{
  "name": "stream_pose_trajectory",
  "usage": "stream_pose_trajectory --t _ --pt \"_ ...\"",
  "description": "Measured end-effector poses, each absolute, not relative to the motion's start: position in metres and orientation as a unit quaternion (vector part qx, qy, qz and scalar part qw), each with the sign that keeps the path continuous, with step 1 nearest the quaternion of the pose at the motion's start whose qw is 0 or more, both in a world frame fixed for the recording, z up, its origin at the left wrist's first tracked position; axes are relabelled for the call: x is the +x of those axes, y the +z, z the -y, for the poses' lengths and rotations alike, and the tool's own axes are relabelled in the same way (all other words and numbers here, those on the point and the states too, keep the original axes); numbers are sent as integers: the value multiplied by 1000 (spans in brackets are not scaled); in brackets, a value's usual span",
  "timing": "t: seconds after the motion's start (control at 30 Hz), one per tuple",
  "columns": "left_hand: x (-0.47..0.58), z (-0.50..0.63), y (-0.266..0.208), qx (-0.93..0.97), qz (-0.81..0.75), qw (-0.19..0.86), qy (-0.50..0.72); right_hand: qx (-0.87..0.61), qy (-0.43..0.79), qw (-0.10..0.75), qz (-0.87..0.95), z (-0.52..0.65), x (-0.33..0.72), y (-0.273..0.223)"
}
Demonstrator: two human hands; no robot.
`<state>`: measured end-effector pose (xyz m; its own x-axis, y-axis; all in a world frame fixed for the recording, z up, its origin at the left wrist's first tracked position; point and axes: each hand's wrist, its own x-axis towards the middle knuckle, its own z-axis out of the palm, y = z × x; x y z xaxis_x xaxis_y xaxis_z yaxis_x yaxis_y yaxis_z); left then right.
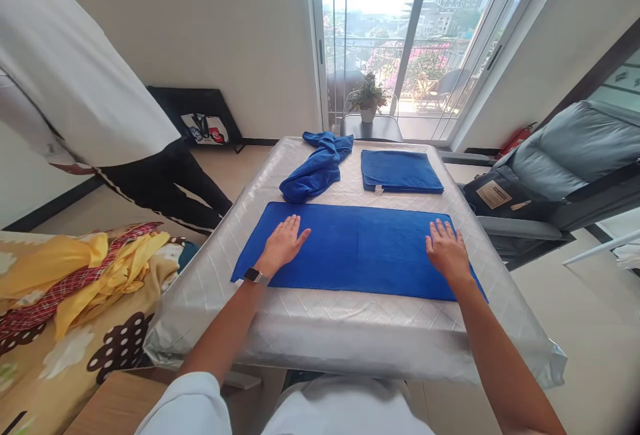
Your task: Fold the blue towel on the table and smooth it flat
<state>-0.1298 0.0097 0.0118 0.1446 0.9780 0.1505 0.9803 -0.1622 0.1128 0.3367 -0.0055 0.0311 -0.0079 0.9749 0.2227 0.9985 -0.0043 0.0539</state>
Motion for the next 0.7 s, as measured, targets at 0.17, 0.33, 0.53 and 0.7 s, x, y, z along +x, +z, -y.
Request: stream_pose_trajectory --t 0.17,0.33,0.53,0.7 --pt "-40 -46 22 -832 543 -9 -113 -653 -22 51 755 -19 271 39" --pt "21 -78 7 -857 497 -30 -134 -589 60 48 805 -51 195 26" --pt "32 -91 -15 -832 539 -51 -118 -586 85 46 804 -74 171 2" --pt "21 -92 -18 -836 532 -56 -121 -599 85 43 795 -77 195 -2"
